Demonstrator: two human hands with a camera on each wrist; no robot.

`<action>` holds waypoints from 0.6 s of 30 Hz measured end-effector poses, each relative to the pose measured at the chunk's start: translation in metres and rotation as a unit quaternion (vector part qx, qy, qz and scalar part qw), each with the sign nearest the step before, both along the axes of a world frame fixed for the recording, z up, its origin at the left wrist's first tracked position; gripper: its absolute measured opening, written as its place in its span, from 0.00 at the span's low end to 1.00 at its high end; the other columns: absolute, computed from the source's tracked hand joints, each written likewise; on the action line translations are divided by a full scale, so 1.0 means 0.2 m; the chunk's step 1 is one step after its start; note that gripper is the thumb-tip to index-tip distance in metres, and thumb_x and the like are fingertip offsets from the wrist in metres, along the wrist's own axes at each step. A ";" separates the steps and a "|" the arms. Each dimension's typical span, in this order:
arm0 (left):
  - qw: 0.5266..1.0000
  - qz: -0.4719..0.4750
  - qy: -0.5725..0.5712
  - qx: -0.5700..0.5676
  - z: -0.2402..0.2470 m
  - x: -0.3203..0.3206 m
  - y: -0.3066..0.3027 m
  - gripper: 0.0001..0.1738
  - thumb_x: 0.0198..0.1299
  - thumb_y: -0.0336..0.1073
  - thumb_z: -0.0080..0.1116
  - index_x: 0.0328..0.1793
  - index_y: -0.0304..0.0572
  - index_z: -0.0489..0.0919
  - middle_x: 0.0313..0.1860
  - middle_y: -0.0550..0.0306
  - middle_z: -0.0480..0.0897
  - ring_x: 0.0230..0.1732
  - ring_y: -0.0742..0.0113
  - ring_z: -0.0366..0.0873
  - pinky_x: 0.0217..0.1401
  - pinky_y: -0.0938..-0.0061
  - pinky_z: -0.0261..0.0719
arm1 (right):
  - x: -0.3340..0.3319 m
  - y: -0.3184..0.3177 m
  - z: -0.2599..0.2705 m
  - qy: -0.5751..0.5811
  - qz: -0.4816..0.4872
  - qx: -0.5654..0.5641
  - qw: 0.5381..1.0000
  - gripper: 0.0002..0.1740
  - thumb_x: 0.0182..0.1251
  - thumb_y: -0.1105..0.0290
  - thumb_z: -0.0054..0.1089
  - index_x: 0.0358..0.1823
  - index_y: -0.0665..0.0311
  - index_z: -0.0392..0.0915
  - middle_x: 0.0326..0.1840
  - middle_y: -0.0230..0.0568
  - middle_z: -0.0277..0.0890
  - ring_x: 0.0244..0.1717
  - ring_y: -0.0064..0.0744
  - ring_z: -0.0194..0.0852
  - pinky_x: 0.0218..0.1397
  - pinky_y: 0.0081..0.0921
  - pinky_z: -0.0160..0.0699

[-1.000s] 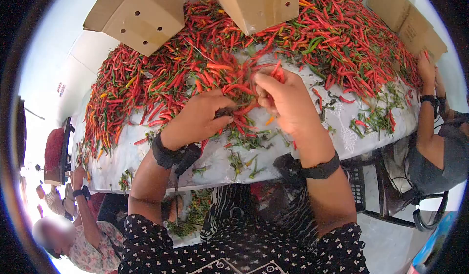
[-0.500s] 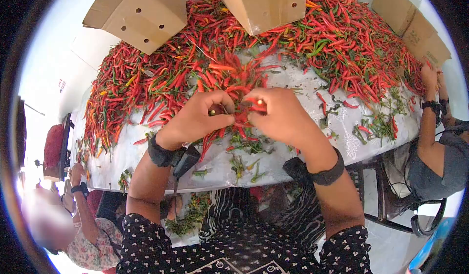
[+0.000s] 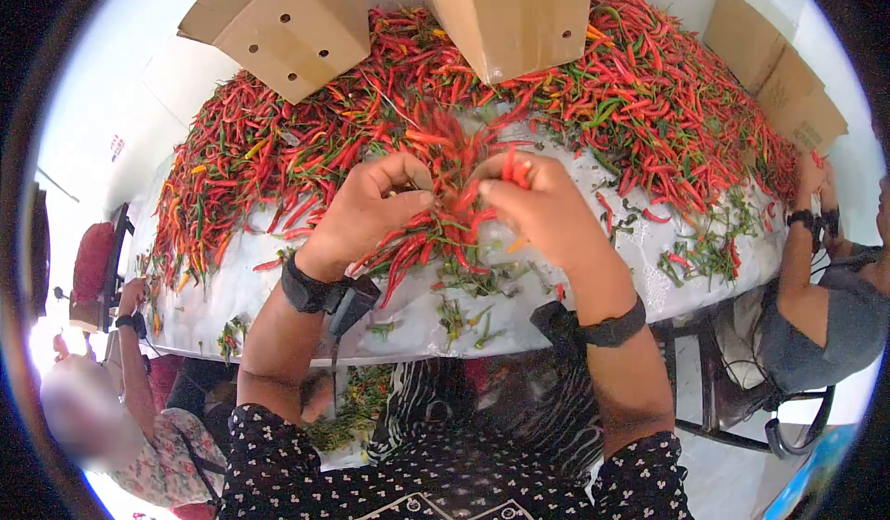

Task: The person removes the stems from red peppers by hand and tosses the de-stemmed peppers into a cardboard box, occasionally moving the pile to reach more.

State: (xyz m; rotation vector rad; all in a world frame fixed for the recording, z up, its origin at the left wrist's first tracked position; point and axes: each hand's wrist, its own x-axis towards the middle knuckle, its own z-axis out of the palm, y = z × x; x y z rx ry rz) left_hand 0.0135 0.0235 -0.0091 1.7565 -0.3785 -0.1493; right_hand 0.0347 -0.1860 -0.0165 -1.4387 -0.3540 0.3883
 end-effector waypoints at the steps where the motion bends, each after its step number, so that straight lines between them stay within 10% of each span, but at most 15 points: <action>1: 0.999 0.015 -0.022 0.035 0.00 0.00 0.00 0.07 0.53 0.27 0.56 0.39 0.37 0.76 0.34 0.67 0.76 0.33 0.83 0.69 0.37 0.84 0.69 | 0.02 -0.02 0.02 -0.003 0.002 -0.003 1.000 0.07 0.60 0.74 0.50 0.38 0.67 0.73 0.19 0.27 0.63 0.15 0.12 0.51 0.17 0.14 0.48; 7: 0.986 0.056 -0.149 0.045 -0.05 0.00 -0.04 0.14 0.51 0.29 0.59 0.45 0.37 0.77 0.36 0.58 0.77 0.36 0.75 0.73 0.37 0.79 0.71 | 0.09 -0.02 0.00 0.108 0.062 0.206 0.971 0.06 0.60 0.71 0.52 0.37 0.65 0.74 0.22 0.29 0.67 0.15 0.13 0.54 0.15 0.13 0.46; 18: 0.943 0.051 -0.288 0.160 -0.03 -0.01 -0.05 0.11 0.46 0.27 0.63 0.37 0.37 0.77 0.31 0.51 0.75 0.34 0.60 0.75 0.36 0.71 0.72 | 0.05 0.03 -0.06 0.171 0.060 0.215 0.960 0.07 0.61 0.68 0.56 0.36 0.62 0.74 0.22 0.25 0.67 0.16 0.12 0.54 0.15 0.11 0.46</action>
